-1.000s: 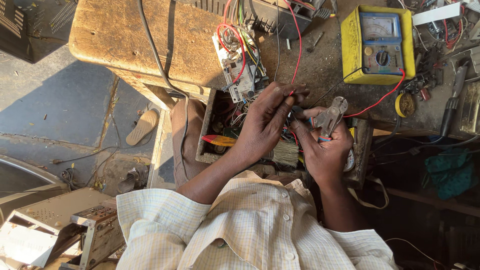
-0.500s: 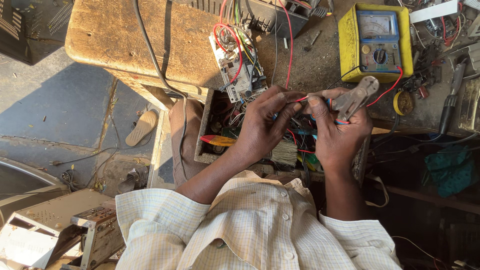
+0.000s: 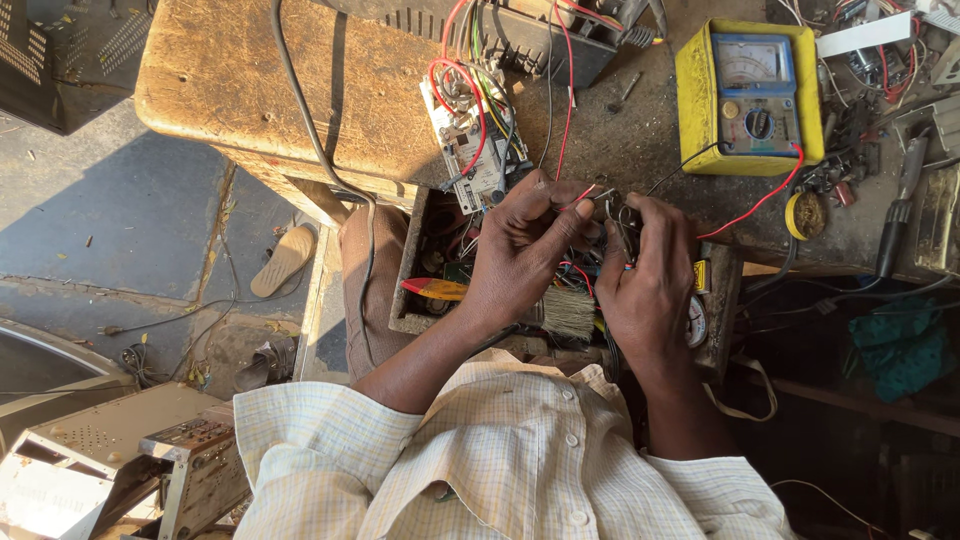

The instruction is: The person sits on the floor and repairs a green circuit board. They use a soldering iron to heat and attach wires, a brush to clean the board, and pliers to strip and twist wire ends. The person repeatedly solders connections and cleans the board with a brush.

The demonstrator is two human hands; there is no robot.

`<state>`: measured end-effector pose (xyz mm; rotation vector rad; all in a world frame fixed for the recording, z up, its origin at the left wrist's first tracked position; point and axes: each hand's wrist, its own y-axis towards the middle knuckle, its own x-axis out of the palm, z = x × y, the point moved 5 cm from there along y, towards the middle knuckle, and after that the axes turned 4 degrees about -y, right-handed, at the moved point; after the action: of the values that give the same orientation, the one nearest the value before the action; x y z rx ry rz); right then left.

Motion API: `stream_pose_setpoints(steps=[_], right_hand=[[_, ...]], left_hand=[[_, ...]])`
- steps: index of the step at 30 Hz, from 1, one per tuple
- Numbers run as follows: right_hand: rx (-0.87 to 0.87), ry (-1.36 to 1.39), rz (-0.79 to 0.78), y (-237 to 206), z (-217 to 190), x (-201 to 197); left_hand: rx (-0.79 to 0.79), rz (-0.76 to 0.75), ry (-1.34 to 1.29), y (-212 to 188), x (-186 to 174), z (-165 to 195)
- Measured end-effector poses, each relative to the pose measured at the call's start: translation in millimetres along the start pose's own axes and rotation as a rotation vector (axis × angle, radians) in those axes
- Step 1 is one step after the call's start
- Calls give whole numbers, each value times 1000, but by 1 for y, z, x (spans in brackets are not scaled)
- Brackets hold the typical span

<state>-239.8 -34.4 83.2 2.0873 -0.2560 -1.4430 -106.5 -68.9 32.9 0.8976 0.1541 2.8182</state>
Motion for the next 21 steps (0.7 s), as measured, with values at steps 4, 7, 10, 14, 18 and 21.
stream_pose_setpoints(steps=[4,7,10,14,18,21], right_hand=[[-4,31,-8,1,0,1],[5,49,-27,1,1,2],[-16,56,-13,1,1,2],[-15,52,-9,-2,5,4],[10,46,-32,-5,9,8],[25,36,-37,-8,11,10]], left_hand=[[22,-35,32,-1,1,3],[14,-42,72,-1,1,3],[13,-54,125,-1,1,3],[-8,-66,92,-1,1,3],[-8,-63,85,-1,0,3],[-14,-58,87,-1,0,1]])
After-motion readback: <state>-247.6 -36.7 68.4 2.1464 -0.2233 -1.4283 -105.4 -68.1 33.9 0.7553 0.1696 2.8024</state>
